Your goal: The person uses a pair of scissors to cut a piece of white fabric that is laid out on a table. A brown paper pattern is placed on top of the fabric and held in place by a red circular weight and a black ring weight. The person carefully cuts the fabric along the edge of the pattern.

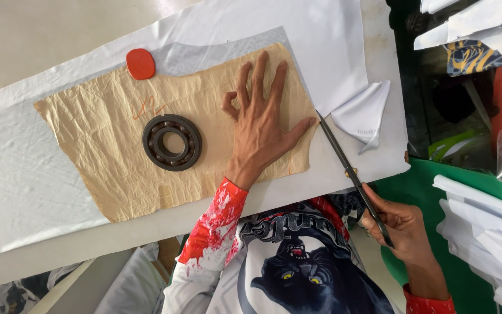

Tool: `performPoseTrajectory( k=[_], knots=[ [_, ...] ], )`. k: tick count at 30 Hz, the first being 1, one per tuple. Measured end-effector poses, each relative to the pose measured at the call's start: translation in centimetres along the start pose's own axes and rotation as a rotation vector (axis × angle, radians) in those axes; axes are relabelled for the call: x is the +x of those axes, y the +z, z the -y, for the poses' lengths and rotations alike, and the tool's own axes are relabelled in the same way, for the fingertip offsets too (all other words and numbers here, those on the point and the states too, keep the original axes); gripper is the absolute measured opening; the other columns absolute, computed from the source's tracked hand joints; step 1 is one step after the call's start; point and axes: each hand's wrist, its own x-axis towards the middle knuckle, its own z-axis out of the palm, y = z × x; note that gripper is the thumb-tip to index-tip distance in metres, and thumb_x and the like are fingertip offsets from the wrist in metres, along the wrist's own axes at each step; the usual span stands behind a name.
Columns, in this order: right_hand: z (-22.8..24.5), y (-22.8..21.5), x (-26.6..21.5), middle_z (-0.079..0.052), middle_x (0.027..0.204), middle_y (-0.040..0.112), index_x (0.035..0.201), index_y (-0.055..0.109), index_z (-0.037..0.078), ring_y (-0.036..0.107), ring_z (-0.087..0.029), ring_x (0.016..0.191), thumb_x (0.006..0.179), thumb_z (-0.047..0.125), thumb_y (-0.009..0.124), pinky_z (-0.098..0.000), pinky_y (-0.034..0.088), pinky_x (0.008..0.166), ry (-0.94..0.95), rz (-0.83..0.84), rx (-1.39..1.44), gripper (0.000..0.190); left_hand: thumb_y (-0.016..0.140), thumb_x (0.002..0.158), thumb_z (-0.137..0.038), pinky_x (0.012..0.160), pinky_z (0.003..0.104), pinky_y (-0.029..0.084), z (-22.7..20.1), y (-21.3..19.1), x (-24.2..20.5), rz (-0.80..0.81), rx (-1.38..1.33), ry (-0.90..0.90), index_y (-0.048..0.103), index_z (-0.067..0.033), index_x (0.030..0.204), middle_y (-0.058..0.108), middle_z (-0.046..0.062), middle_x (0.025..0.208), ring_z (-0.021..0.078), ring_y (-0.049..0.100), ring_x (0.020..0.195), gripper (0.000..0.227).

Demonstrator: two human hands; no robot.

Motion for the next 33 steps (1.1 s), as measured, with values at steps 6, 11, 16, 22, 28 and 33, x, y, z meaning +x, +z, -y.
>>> performPoseTrajectory(
  k=[6, 11, 16, 22, 28, 33],
  knots=[
    [2.4, 1.5, 0.2, 0.001, 0.051, 0.045, 0.148, 0.044, -0.006, 0.036, -0.008, 0.046, 0.085, 0.002, 0.069, -0.0266, 0.033, 0.043, -0.048, 0.017, -0.136, 0.069, 0.058, 0.093, -0.083, 0.115, 0.048, 0.026, 0.1, 0.1, -0.1, 0.004, 0.027, -0.005, 0.030, -0.0247, 0.164, 0.015, 0.008, 0.173, 0.0328, 0.022, 0.162, 0.096],
    [2.6, 1.8, 0.0, 0.006, 0.070, 0.039, 0.144, 0.056, -0.002, 0.031, -0.008, 0.063, 0.077, 0.001, 0.077, -0.0295, 0.028, 0.053, -0.001, -0.103, -0.372, 0.070, 0.056, 0.092, -0.085, 0.116, 0.048, 0.026, 0.2, 0.0, -0.1, 0.005, 0.009, -0.006, 0.030, -0.0239, 0.164, 0.015, 0.008, 0.174, 0.0325, 0.021, 0.162, 0.098],
    [3.4, 3.0, 1.2, 0.006, 0.067, 0.035, 0.142, 0.056, -0.004, 0.031, -0.008, 0.060, 0.076, 0.001, 0.079, -0.0260, 0.028, 0.052, -0.117, -0.090, -0.402, 0.070, 0.059, 0.092, -0.086, 0.116, 0.048, 0.026, 0.3, 0.2, -0.1, 0.014, 0.023, 0.002, 0.028, -0.0240, 0.165, 0.014, 0.008, 0.174, 0.0326, 0.020, 0.163, 0.100],
    [3.9, 3.7, 1.7, 0.006, 0.066, 0.027, 0.142, 0.057, -0.001, 0.024, -0.007, 0.056, 0.077, 0.003, 0.079, -0.0246, 0.022, 0.048, -0.176, -0.073, -0.516, 0.068, 0.057, 0.091, -0.087, 0.114, 0.050, 0.029, 0.2, 0.0, 0.0, 0.011, 0.028, -0.001, 0.030, -0.0237, 0.164, 0.016, 0.008, 0.173, 0.0330, 0.023, 0.162, 0.100],
    [3.4, 3.4, 1.5, 0.006, 0.068, 0.026, 0.143, 0.057, 0.002, 0.023, -0.007, 0.058, 0.079, 0.003, 0.079, -0.0250, 0.023, 0.049, -0.199, -0.055, -0.570, 0.068, 0.055, 0.092, -0.088, 0.114, 0.049, 0.029, 0.3, 0.1, 0.0, 0.023, 0.049, 0.000, 0.029, -0.0249, 0.165, 0.015, 0.007, 0.174, 0.0324, 0.022, 0.163, 0.100],
    [3.4, 3.9, 2.3, 0.006, 0.071, 0.035, 0.141, 0.056, -0.003, 0.030, -0.009, 0.061, 0.078, 0.002, 0.079, -0.0263, 0.027, 0.053, -0.235, -0.077, -0.459, 0.067, 0.055, 0.092, -0.087, 0.114, 0.047, 0.026, 0.2, 0.2, 0.0, 0.035, 0.051, -0.011, 0.029, -0.0255, 0.165, 0.016, 0.008, 0.174, 0.0318, 0.021, 0.163, 0.099]
  ],
)
